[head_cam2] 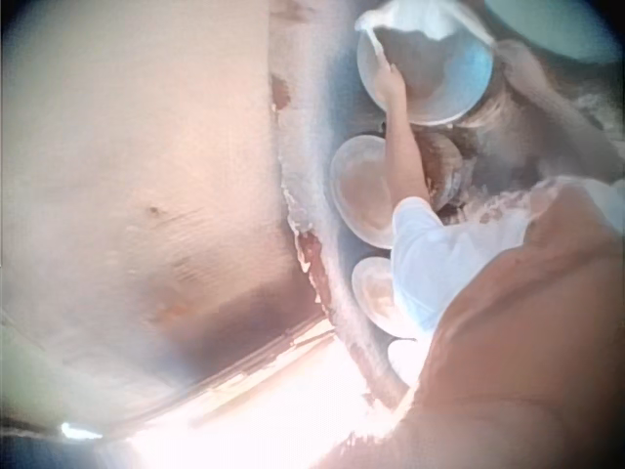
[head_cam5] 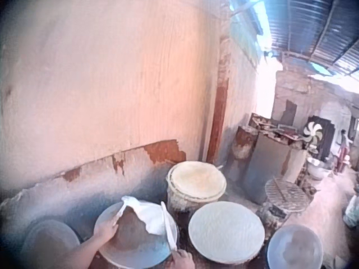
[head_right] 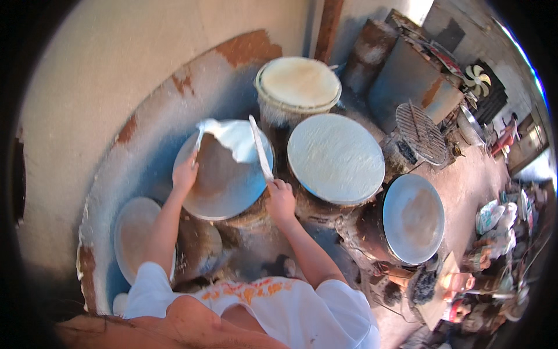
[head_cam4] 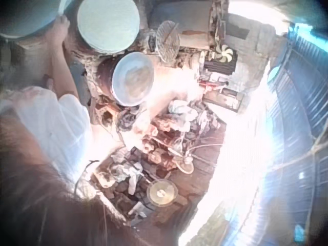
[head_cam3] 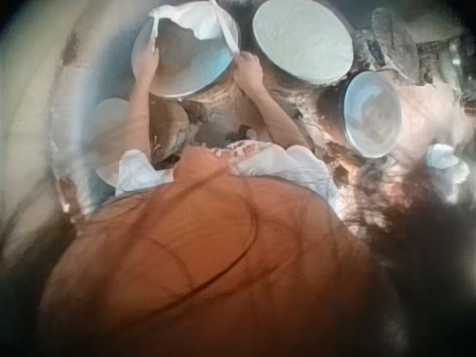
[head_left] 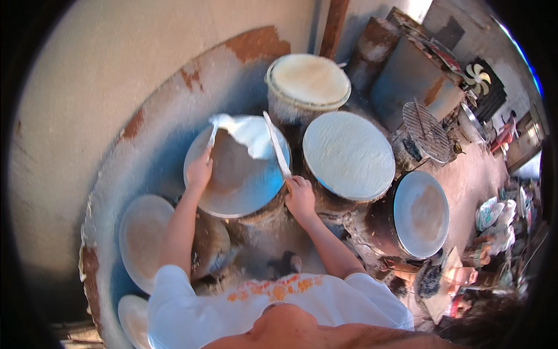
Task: The person prepares thin pancakes by ladling batter onto hot circular pans and spreading it with a wooden stick. They flip the pancakes, stack them on a tray, and occasionally wipe the pans with a cloth.
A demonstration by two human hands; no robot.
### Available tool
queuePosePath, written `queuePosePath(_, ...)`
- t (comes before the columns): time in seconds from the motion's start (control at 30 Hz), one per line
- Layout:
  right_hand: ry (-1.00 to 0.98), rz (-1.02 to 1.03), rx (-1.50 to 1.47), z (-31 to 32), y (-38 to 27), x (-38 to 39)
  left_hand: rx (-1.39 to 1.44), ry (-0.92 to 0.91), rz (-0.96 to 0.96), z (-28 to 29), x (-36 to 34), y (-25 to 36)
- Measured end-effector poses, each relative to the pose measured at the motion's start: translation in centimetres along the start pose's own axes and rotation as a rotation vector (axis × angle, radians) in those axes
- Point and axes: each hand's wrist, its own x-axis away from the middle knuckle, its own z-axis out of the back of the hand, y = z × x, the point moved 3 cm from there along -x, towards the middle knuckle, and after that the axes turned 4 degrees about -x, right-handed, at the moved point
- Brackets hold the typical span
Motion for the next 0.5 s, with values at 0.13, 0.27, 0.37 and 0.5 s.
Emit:
queuePosePath(0.13,-0.087,-0.049,-0.056,-5.2,-0.6,-2.9,0.034,-0.012,-0.028,-0.3,0.1,1.0)
queuePosePath(0.27,-0.058,-0.043,0.038,-1.1,1.1,-4.6,-0.19,-0.108,0.144,0.9,1.1,-2.1)
queuePosePath(0.37,-0.115,-0.071,-0.165,-2.1,-0.9,-1.4,0.011,-0.008,0.072,-0.2,3.6,-6.8)
queuePosePath(0.5,-0.24,-0.036,-0.1,-4.6,-1.1,-6.9,-0.083,-0.076,0.132,1.0,4.2,-2.7)
